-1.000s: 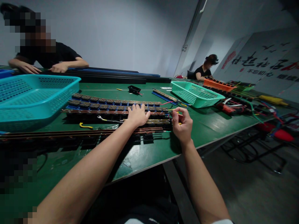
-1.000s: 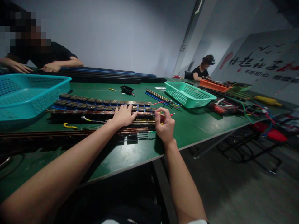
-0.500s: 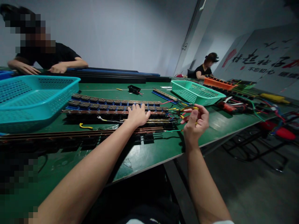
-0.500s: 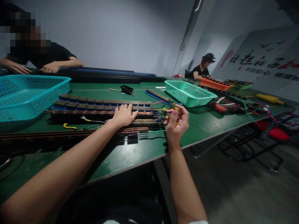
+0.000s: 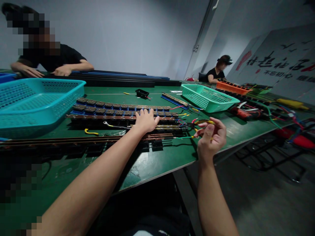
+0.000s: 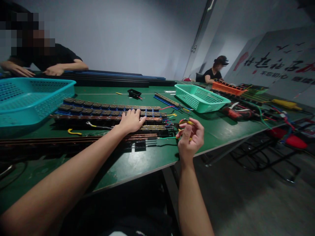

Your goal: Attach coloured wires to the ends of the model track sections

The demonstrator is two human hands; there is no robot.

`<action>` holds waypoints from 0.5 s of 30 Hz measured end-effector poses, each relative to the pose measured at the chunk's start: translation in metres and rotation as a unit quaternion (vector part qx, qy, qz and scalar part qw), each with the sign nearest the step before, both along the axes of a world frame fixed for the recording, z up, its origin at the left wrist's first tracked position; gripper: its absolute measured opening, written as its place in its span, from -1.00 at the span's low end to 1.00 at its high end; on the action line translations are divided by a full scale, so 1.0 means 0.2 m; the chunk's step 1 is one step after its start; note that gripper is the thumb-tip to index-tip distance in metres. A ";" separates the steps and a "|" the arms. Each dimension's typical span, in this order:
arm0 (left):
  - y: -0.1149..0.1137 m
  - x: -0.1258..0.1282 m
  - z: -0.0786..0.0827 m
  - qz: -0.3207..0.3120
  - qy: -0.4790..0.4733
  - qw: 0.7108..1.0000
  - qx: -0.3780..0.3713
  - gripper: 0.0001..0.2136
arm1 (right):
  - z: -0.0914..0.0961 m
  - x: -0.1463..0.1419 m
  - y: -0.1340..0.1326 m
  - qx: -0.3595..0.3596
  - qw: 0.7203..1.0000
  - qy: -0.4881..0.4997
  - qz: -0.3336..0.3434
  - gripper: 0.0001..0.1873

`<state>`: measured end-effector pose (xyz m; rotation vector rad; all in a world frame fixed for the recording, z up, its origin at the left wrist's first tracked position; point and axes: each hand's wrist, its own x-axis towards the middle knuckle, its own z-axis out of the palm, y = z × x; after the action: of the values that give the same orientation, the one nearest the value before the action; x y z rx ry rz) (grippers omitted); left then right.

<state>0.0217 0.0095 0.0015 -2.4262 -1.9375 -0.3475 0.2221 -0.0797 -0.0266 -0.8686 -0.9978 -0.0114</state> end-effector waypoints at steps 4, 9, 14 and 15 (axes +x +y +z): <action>0.00 0.00 0.00 0.002 0.001 1.000 -0.002 -0.46 | -0.03 0.03 0.02 -0.010 0.995 -0.054 -0.085 -0.76; 0.00 0.00 0.00 0.003 0.001 1.000 -0.005 -0.46 | -0.03 0.03 0.03 0.016 0.997 -0.078 0.005 -0.84; 0.00 0.00 0.01 0.003 -0.001 1.000 -0.003 -0.46 | -0.04 0.04 0.02 -0.019 0.976 -0.165 0.145 -0.91; 0.00 0.00 0.00 0.004 -0.002 1.000 -0.002 -0.46 | -0.04 0.04 0.01 -0.025 0.968 -0.191 0.162 -0.90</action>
<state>0.0226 0.0089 0.0022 -2.4220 -1.9495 -0.3504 0.2311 -0.0769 -0.0343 -0.7533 -1.4993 0.1296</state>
